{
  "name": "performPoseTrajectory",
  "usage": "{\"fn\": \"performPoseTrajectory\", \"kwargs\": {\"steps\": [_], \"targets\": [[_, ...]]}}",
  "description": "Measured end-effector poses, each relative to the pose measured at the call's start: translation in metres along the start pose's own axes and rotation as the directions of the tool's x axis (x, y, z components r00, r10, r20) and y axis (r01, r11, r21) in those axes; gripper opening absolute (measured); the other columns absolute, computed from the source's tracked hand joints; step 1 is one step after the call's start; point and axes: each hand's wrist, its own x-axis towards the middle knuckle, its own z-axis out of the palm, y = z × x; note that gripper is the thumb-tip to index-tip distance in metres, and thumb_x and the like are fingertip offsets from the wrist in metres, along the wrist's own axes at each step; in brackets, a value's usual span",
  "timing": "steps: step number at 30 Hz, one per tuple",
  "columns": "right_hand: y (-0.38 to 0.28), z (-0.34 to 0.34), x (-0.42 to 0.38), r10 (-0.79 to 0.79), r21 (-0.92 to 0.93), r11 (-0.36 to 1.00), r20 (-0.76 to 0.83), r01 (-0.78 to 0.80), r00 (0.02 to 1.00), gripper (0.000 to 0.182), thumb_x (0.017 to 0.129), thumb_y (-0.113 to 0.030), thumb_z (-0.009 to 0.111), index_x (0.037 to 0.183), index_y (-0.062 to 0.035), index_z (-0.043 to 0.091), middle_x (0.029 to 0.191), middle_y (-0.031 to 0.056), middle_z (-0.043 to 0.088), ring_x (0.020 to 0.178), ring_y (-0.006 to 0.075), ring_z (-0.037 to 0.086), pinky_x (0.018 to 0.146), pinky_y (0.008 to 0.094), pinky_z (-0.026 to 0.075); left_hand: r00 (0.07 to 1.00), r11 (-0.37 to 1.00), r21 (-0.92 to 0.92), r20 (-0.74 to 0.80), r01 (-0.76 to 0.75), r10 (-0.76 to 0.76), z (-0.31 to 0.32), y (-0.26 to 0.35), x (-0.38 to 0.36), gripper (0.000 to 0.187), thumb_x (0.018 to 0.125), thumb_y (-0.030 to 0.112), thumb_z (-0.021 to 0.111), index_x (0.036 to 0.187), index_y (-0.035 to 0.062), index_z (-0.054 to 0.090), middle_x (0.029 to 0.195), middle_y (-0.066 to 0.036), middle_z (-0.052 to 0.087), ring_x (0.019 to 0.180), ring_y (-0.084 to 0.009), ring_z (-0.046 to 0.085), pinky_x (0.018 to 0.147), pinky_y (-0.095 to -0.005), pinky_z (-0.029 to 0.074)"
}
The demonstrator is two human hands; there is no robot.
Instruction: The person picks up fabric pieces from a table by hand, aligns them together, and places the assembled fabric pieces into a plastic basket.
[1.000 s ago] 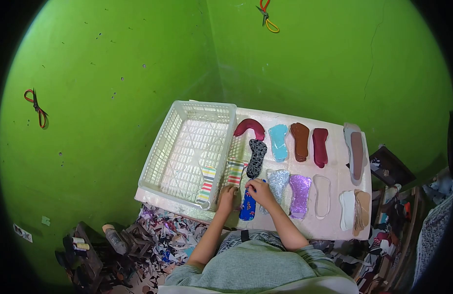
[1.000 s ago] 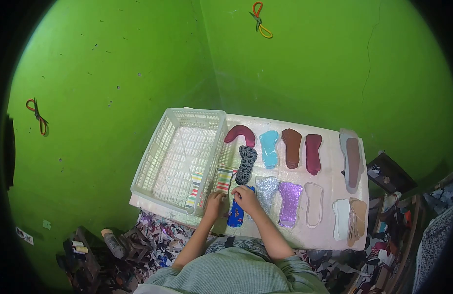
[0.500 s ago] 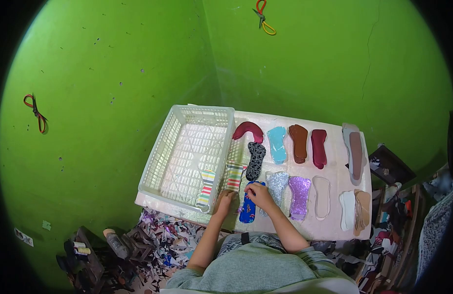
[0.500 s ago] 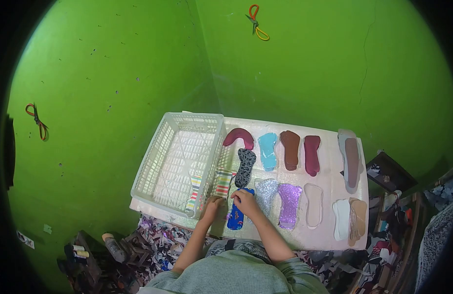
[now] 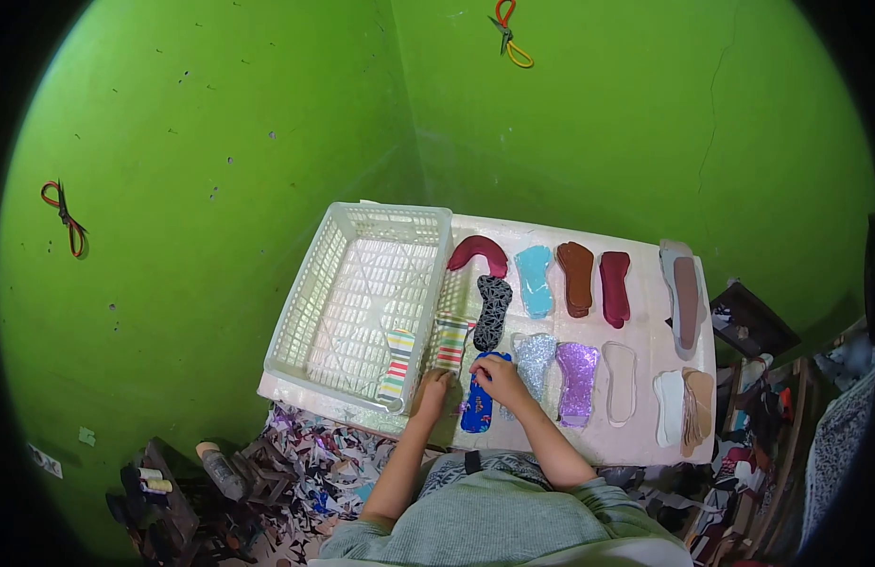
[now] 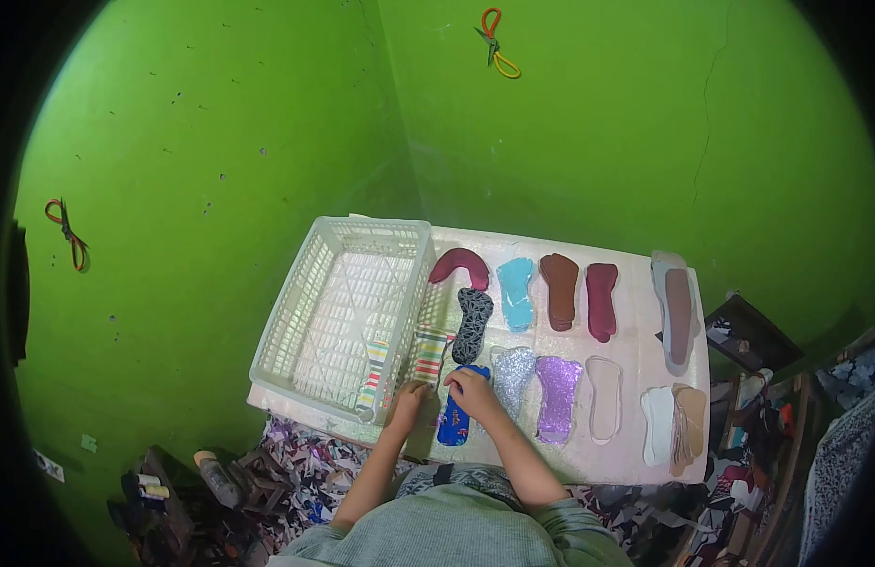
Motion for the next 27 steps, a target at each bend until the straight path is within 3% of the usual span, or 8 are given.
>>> {"fn": "performPoseTrajectory", "kwargs": {"steps": [7, 12, 18, 27], "targets": [[0.003, 0.002, -0.001, -0.016, 0.015, 1.0, -0.009, 0.016, 1.0, 0.007, 0.077, -0.004, 0.055, 0.081, -0.0032, 0.061, 0.077, 0.0115, 0.058, 0.067, 0.0246, 0.06, 0.06, 0.0316, 0.047, 1.0, 1.0, -0.029, -0.02, -0.01, 0.01, 0.008, -0.006, -0.002, 0.025, 0.072, 0.001, 0.055, 0.096, 0.0015, 0.06, 0.096, -0.017, 0.059, 0.091, -0.0304, 0.055, 0.08, -0.0361, 0.045], [0.005, 0.003, 0.0, -0.005, 0.018, 1.0, -0.01, 0.005, 1.0, 0.007, 0.077, -0.003, 0.055, 0.082, -0.003, 0.061, 0.076, 0.0118, 0.058, 0.067, 0.0247, 0.059, 0.06, 0.0316, 0.047, 0.999, 1.0, 0.0, -0.043, -0.027, 0.027, 0.013, -0.011, -0.002, 0.036, 0.064, -0.004, 0.062, 0.1, 0.0021, 0.059, 0.098, -0.016, 0.059, 0.093, -0.0309, 0.055, 0.081, -0.0357, 0.045], [0.004, 0.003, 0.0, -0.014, 0.019, 1.0, -0.008, 0.014, 1.0, 0.007, 0.077, -0.004, 0.055, 0.082, -0.0032, 0.061, 0.075, 0.0119, 0.057, 0.067, 0.0249, 0.059, 0.06, 0.032, 0.047, 0.998, 0.998, 0.03, 0.023, 0.051, -0.052, 0.009, -0.008, 0.0, 0.033, 0.066, -0.001, 0.061, 0.1, 0.0018, 0.059, 0.098, -0.016, 0.059, 0.094, -0.0315, 0.055, 0.082, -0.0361, 0.045], [0.004, 0.002, -0.002, -0.004, 0.017, 1.0, -0.006, 0.004, 1.0, 0.008, 0.077, -0.004, 0.055, 0.082, -0.0037, 0.061, 0.077, 0.0116, 0.058, 0.067, 0.0247, 0.06, 0.06, 0.0318, 0.048, 0.997, 0.998, 0.02, 0.061, 0.055, -0.056, -0.015, 0.013, 0.004, 0.03, 0.069, 0.004, 0.06, 0.099, 0.0015, 0.06, 0.098, -0.016, 0.06, 0.093, -0.0316, 0.056, 0.083, -0.0373, 0.044]]}}
